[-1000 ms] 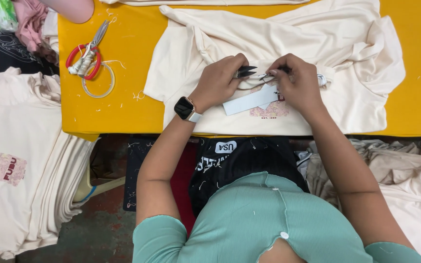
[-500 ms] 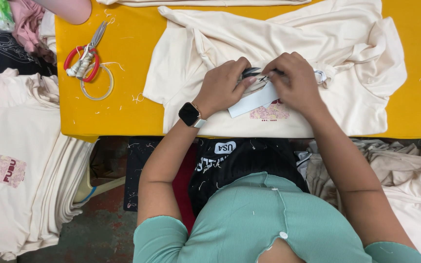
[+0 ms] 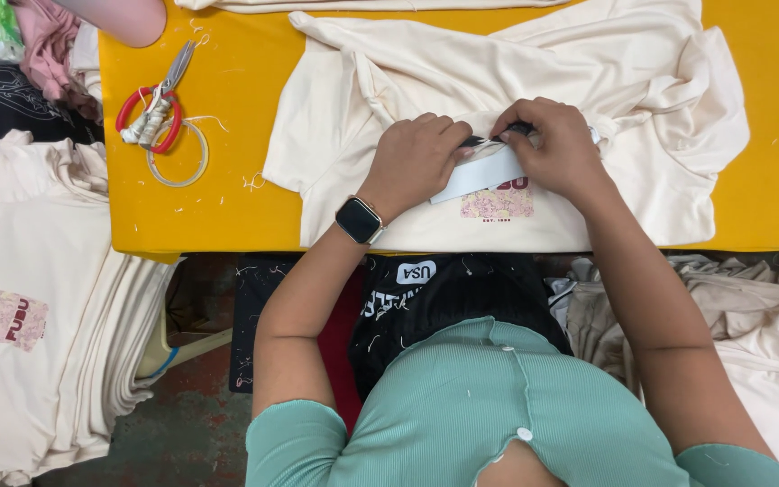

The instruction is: Trimming loose threads from t-shirts using scissors and folding them on a work table.

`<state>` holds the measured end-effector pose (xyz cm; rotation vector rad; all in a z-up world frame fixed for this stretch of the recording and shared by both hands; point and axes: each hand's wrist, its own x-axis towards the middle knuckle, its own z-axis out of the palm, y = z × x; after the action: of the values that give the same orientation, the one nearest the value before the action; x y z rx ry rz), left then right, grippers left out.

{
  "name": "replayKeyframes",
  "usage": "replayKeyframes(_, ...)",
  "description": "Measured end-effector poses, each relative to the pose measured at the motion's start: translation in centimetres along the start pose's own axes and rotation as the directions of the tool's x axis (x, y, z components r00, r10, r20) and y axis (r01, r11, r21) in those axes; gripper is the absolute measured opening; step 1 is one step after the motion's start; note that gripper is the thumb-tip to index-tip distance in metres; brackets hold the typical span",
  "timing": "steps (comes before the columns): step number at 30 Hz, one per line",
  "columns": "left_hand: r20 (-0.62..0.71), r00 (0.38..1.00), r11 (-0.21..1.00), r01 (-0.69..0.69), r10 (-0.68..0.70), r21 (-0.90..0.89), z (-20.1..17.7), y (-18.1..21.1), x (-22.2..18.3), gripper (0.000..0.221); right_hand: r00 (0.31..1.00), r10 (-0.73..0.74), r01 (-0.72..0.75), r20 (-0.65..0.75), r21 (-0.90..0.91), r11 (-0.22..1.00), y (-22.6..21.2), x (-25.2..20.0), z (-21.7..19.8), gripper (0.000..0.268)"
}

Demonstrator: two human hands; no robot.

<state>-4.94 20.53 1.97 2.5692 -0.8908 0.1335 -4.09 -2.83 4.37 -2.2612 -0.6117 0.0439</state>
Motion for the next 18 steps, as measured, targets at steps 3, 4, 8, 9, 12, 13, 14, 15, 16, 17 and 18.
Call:
replayKeyframes(3,-0.018,1.0,0.994,-0.014,0.016,0.107,0.9,0.0,0.1,0.024,0.999,0.039,-0.038,-0.005,0.164,0.986,0.2,0.2,0.1,0.018)
replayKeyframes(4,-0.064,0.997,0.988,-0.026,0.036,0.151,1.3,0.0,0.2,0.018,0.993,0.112,-0.116,0.032,0.204,0.972,0.4,0.2,0.2,0.016)
replayKeyframes(8,-0.091,0.993,0.972,-0.056,0.079,0.227,1.8,0.0,0.7,0.018,0.979,0.184,-0.203,0.088,0.333,0.921,0.3,0.2,0.2,0.019)
replayKeyframes(9,-0.091,0.993,0.972,-0.058,0.081,0.228,1.8,0.0,0.9,0.018,0.979,0.184,-0.203,0.086,0.333,0.921,0.4,0.3,0.2,0.019)
replayKeyframes(12,-0.027,0.997,0.971,-0.062,0.07,0.23,1.9,-0.1,1.4,0.02,0.976,0.189,-0.215,0.103,0.38,0.9,0.7,0.4,0.3,0.02)
replayKeyframes(13,0.01,0.998,0.972,-0.063,0.063,0.228,2.0,-0.1,1.6,0.022,0.977,0.188,-0.214,0.105,0.394,0.894,0.8,0.4,0.3,0.02)
replayKeyframes(14,0.046,0.997,0.972,-0.064,0.055,0.226,2.0,-0.1,1.8,0.023,0.977,0.187,-0.214,0.107,0.408,0.887,0.9,0.4,0.4,0.021)
replayKeyframes(15,0.047,0.997,0.972,-0.063,0.054,0.226,2.3,-0.2,1.9,0.023,0.977,0.186,-0.214,0.108,0.409,0.887,0.9,0.4,0.4,0.021)
replayKeyframes(16,0.035,0.996,0.966,-0.085,0.079,0.243,2.6,-0.3,2.0,0.023,0.975,0.19,-0.219,0.111,0.406,0.887,1.0,0.4,0.4,0.021)
replayKeyframes(17,0.023,0.994,0.96,-0.106,0.103,0.261,2.9,-0.4,2.0,0.022,0.974,0.194,-0.224,0.114,0.403,0.887,1.0,0.4,0.4,0.021)
replayKeyframes(18,0.023,0.995,0.96,-0.104,0.102,0.261,2.8,-0.4,2.0,0.022,0.974,0.193,-0.224,0.115,0.404,0.887,1.1,0.4,0.4,0.021)
